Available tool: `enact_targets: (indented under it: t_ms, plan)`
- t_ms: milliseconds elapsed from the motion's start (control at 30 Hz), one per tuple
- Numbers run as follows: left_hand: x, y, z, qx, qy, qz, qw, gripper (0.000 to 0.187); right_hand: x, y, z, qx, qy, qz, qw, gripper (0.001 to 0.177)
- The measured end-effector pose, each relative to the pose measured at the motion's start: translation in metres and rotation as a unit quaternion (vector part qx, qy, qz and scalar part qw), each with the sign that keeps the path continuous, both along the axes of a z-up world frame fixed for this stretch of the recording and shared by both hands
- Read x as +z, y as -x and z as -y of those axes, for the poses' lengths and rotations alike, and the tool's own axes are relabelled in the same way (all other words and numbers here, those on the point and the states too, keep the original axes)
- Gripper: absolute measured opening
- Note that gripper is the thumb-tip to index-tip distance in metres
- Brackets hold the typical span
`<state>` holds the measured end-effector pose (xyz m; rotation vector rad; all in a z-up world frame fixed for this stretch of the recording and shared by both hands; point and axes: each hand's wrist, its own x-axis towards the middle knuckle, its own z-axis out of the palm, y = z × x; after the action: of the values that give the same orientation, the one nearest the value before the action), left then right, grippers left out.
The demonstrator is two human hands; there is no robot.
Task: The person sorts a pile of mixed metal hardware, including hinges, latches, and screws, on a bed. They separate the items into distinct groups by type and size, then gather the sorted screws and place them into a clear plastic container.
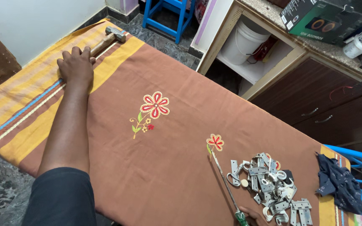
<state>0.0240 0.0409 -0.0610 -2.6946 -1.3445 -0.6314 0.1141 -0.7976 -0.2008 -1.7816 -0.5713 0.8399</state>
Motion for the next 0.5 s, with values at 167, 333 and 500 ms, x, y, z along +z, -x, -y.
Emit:
enact_targets:
  t_ms: [167,333,500]
  plan:
    - [-0.016,-0.015,-0.009,0.05,-0.012,-0.039,0.998,0.048,0.003,0.009,0.007,0.012,-0.037,0.001,0.999,0.066]
    - [-0.017,-0.026,0.009,0.066,-0.02,-0.014,0.997,0.066,0.016,0.017,-0.002,-0.008,-0.046,-0.026,0.999,0.066]
    - [0.004,-0.032,0.155,-0.019,0.048,-0.012,0.999,0.069,0.022,0.02,-0.012,-0.021,-0.054,-0.019,0.998,0.068]
